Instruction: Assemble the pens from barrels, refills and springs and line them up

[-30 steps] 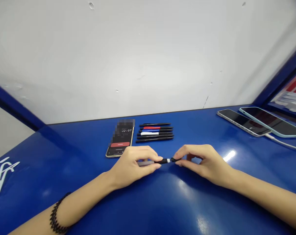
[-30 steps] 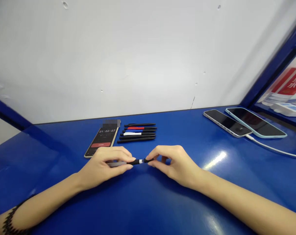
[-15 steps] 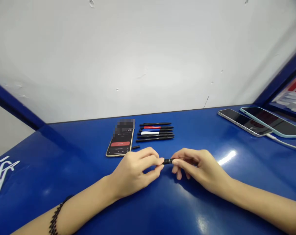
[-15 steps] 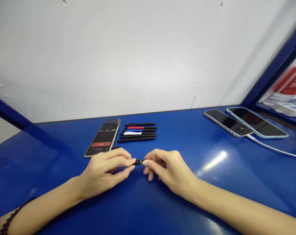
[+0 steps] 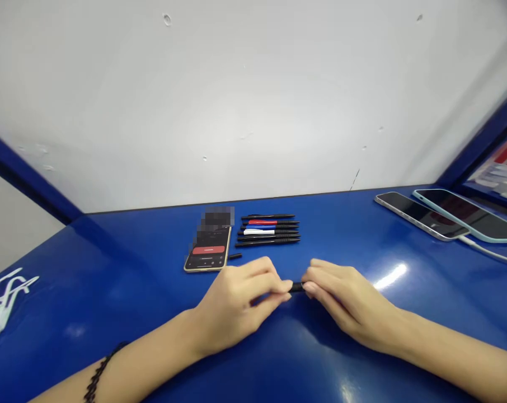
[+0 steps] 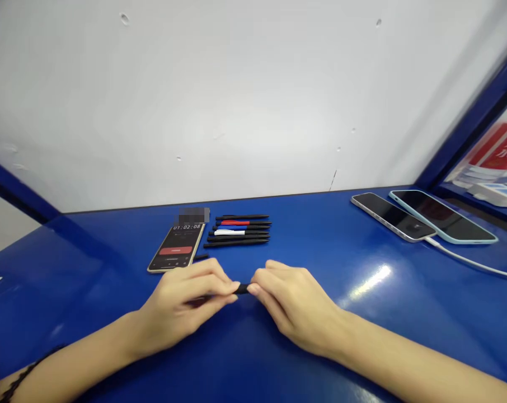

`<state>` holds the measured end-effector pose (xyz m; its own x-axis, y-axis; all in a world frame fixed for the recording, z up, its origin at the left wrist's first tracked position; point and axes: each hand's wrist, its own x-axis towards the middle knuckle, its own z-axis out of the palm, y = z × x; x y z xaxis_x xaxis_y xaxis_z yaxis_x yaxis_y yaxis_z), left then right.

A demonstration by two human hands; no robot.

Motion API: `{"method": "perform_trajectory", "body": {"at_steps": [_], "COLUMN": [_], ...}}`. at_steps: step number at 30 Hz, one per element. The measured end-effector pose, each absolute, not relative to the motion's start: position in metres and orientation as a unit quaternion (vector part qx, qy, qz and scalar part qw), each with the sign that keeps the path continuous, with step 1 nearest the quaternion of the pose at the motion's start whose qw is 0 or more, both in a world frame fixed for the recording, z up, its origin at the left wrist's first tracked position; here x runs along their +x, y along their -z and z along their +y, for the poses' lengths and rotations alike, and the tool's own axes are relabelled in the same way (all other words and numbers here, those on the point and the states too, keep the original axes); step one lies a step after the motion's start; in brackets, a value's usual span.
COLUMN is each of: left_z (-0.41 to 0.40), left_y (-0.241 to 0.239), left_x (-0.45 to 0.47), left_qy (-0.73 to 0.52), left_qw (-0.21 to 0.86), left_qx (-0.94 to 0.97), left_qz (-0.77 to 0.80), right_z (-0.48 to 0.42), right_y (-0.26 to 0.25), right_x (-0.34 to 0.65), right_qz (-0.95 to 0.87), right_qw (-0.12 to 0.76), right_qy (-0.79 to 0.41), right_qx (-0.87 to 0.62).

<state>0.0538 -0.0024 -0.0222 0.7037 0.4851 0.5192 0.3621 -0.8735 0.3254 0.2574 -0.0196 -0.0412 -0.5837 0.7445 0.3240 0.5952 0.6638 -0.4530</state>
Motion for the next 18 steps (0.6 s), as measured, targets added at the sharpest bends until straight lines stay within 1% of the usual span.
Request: {"method": "perform_trajectory", "body": {"at_steps": [2,3,4,5,7,9,10,11,12,13,14,15,16,18], "left_z": [-0.004,-0.004,-0.003,-0.001,0.004,0.009,0.010,0.011,0.011,0.011,0.011,0.010,0.010,0.009], "left_y": [0.020,0.019,0.017,0.015,0.008,0.001,-0.002,-0.004,-0.004,-0.004,-0.002,0.001,0.004,0.009], "left_x": [0.050,0.049,0.049,0.049,0.050,0.050,0.050,0.049,0.049,0.048,0.047,0.046,0.045,0.041], "left_qy": [-0.288,-0.277,-0.269,-0.264,-0.231,-0.132,-0.073,-0.025,0.004,0.008,-0.012,-0.053,-0.101,-0.184], "left_qw": [-0.010,-0.028,-0.003,0.064,0.277,0.488,0.560,0.603,0.618,0.602,0.553,0.466,0.344,0.048], "left_qx": [0.945,0.950,0.949,0.939,0.872,0.765,0.721,0.695,0.689,0.707,0.748,0.804,0.863,0.941], "left_qz": [0.156,0.145,0.165,0.212,0.332,0.399,0.401,0.391,0.378,0.370,0.367,0.366,0.355,0.281], "right_z": [-0.022,-0.022,-0.021,-0.019,-0.013,-0.007,-0.004,-0.003,-0.002,-0.003,-0.004,-0.006,-0.008,-0.013], "right_y": [0.041,0.040,0.039,0.039,0.038,0.037,0.036,0.036,0.035,0.035,0.034,0.034,0.033,0.033], "right_x": [0.255,0.255,0.256,0.258,0.265,0.272,0.275,0.277,0.278,0.278,0.277,0.276,0.273,0.267], "right_qz": [-0.843,-0.833,-0.836,-0.850,-0.884,-0.899,-0.901,-0.901,-0.901,-0.902,-0.903,-0.901,-0.893,-0.846], "right_qw": [0.234,0.229,0.231,0.240,0.275,0.303,0.311,0.314,0.314,0.310,0.305,0.301,0.292,0.258], "right_qy": [-0.254,-0.283,-0.284,-0.255,-0.141,-0.025,0.017,0.045,0.061,0.064,0.051,0.016,-0.042,-0.220], "right_qx": [-0.412,-0.416,-0.409,-0.394,-0.352,-0.314,-0.303,-0.296,-0.294,-0.294,-0.299,-0.313,-0.339,-0.412]}}
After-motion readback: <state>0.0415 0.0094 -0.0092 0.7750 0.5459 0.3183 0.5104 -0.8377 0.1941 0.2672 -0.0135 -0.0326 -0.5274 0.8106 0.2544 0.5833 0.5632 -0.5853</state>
